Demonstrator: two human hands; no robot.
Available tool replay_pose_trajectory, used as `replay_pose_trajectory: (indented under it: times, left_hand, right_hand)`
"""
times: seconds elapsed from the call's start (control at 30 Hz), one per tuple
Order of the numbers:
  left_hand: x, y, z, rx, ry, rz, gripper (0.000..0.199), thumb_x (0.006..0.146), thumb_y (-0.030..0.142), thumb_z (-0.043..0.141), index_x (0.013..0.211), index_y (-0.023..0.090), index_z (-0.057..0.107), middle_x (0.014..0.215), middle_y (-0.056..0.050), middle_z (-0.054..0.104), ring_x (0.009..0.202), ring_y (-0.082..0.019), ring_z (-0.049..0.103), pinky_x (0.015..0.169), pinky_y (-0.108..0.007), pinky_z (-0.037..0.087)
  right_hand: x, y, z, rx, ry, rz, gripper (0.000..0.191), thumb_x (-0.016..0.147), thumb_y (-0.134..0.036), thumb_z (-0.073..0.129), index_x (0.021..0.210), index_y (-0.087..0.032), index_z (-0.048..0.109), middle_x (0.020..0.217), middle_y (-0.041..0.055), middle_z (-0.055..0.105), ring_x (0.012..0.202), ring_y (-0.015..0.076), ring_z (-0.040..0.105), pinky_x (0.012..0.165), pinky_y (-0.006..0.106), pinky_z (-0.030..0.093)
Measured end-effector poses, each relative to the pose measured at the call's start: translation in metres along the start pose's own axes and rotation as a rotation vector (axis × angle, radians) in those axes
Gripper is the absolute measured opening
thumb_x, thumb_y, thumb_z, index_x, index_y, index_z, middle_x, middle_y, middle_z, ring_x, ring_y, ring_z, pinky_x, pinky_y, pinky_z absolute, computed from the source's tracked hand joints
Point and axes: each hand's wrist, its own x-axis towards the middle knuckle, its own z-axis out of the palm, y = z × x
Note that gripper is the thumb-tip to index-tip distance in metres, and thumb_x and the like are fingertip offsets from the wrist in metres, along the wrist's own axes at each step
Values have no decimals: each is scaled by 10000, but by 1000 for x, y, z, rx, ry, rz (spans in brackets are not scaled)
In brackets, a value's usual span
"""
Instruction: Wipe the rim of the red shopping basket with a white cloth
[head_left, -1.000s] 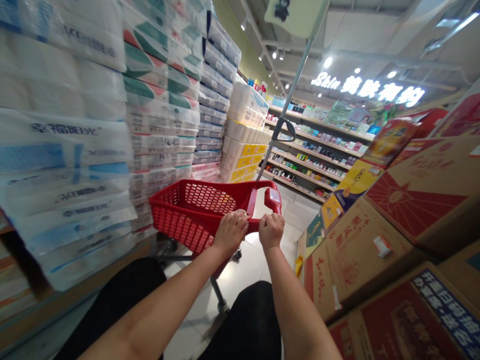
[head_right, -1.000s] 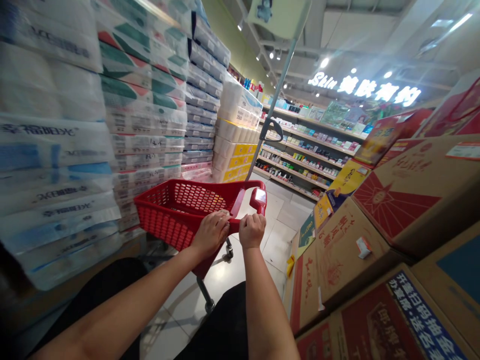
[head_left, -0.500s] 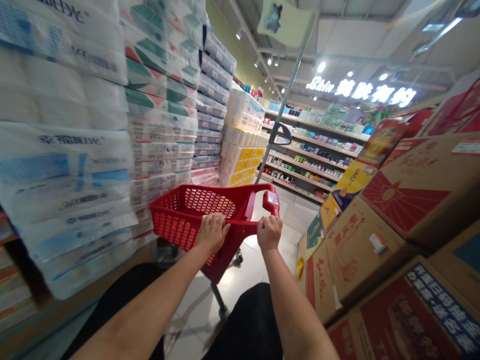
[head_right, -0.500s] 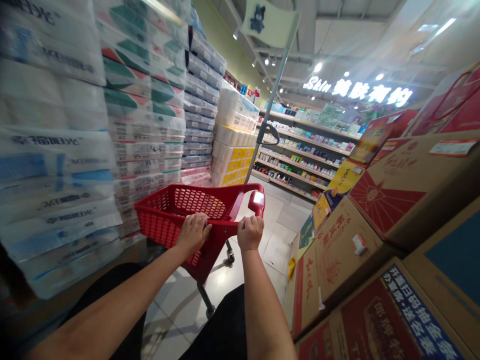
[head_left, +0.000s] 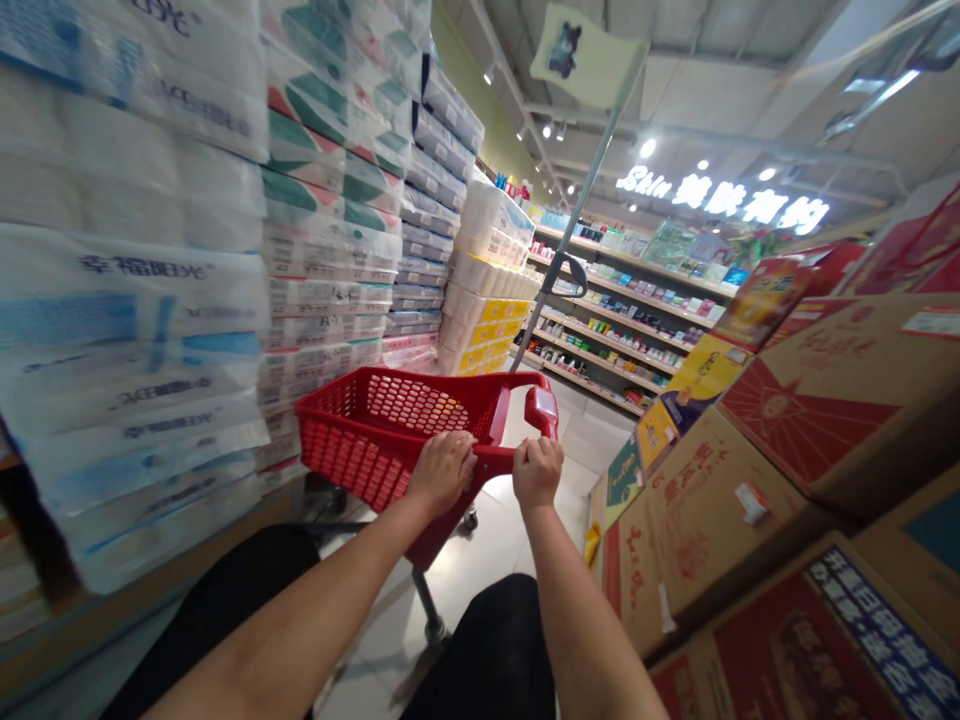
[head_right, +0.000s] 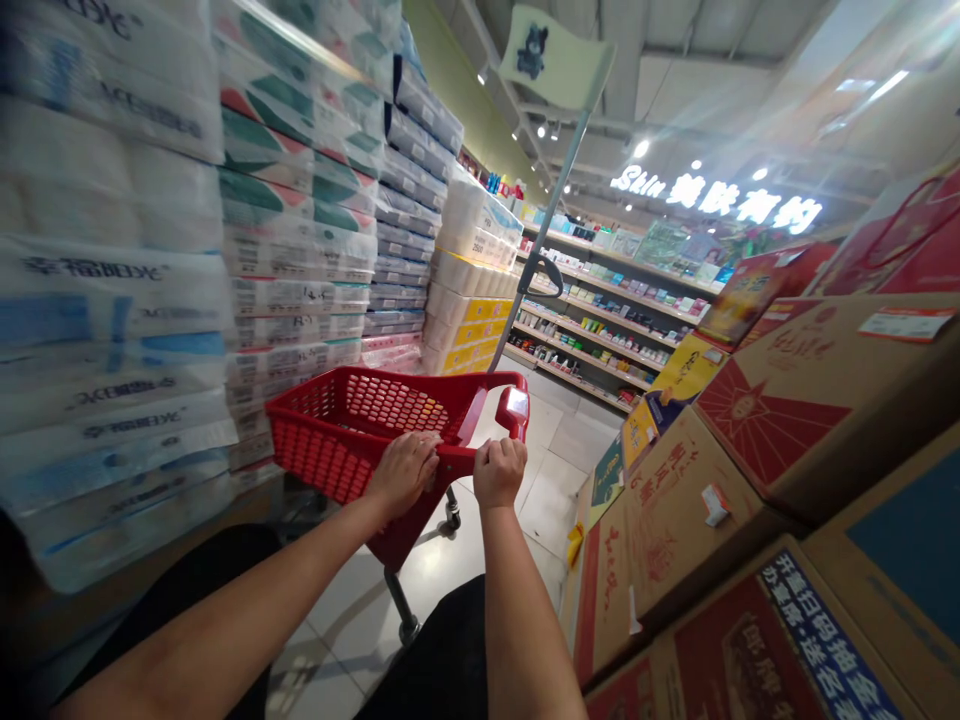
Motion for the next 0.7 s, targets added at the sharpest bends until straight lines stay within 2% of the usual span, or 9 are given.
replay_pose_trajectory:
  times: [0.13, 0.23, 0.3, 0.37, 0.47, 0.53, 0.6, 0.7]
  left_hand:
    - [-8, -36, 1, 69, 36, -77, 329, 935, 365, 364, 1161, 220, 553, 1184, -88, 580, 1117, -245, 483, 1006, -445, 367]
    - [-9, -46, 1, 98, 43, -101, 331, 934, 371, 357, 1123, 204, 572, 1162, -104, 588, 1103, -250, 492, 1012, -466, 356]
    - [-5, -38, 1, 95, 52, -125, 349, 933, 389, 357, 1114, 189, 579, 1142, -117, 594, 1083, -257, 501, 999, -480, 362]
    - [0, -21, 1, 65, 53, -128, 370, 932, 405, 358, 1134, 181, 574, 1128, -120, 600, 1072, -258, 508, 980, -478, 379]
    - [8, 9, -1, -15, 27, -37, 371, 944, 367, 341, 1196, 184, 542, 1160, -101, 597, 1106, -237, 502, 985, -442, 390]
    - [11, 21, -3, -47, 18, 35, 368, 952, 310, 319, 1234, 180, 515, 1211, -94, 582, 1139, -221, 492, 1013, -425, 376]
    - [12, 21, -3, -65, 7, 89, 365, 951, 262, 308, 1248, 176, 503, 1240, -89, 572, 1158, -210, 485, 1031, -408, 366]
    - [8, 0, -2, -62, -20, 87, 341, 947, 245, 309, 1203, 193, 528, 1200, -74, 593, 1127, -202, 504, 1005, -387, 388]
  right_hand:
    - [1, -3, -1, 17, 2, 3, 329, 893, -165, 434, 567, -214, 440, 615, 3, 431, 676, 172, 425, 772, 339, 379]
    - [1, -4, -3, 8, 15, -2, 337, 895, -164, 437, 561, -213, 434, 608, 1, 426, 664, 168, 423, 767, 334, 382]
    - [1, -5, -3, -5, 29, -4, 341, 894, -160, 440, 558, -213, 430, 605, 1, 428, 660, 167, 422, 762, 331, 384]
    - [1, -5, -4, -15, 41, -7, 341, 894, -158, 440, 558, -213, 429, 605, 2, 431, 656, 167, 417, 758, 329, 384]
    - [1, -4, -3, -17, 38, -14, 329, 896, -153, 433, 571, -211, 443, 615, 3, 439, 663, 168, 420, 762, 330, 381]
    - [0, -3, -2, -12, 27, -14, 320, 895, -151, 428, 582, -211, 453, 620, 3, 441, 672, 171, 426, 767, 335, 377]
    - [0, -3, -1, -4, 17, -10, 316, 895, -152, 425, 586, -212, 456, 623, 5, 441, 681, 175, 428, 772, 340, 376]
    - [0, -3, -1, 10, 16, 0, 321, 894, -158, 426, 579, -214, 449, 623, 7, 436, 691, 179, 430, 779, 344, 381]
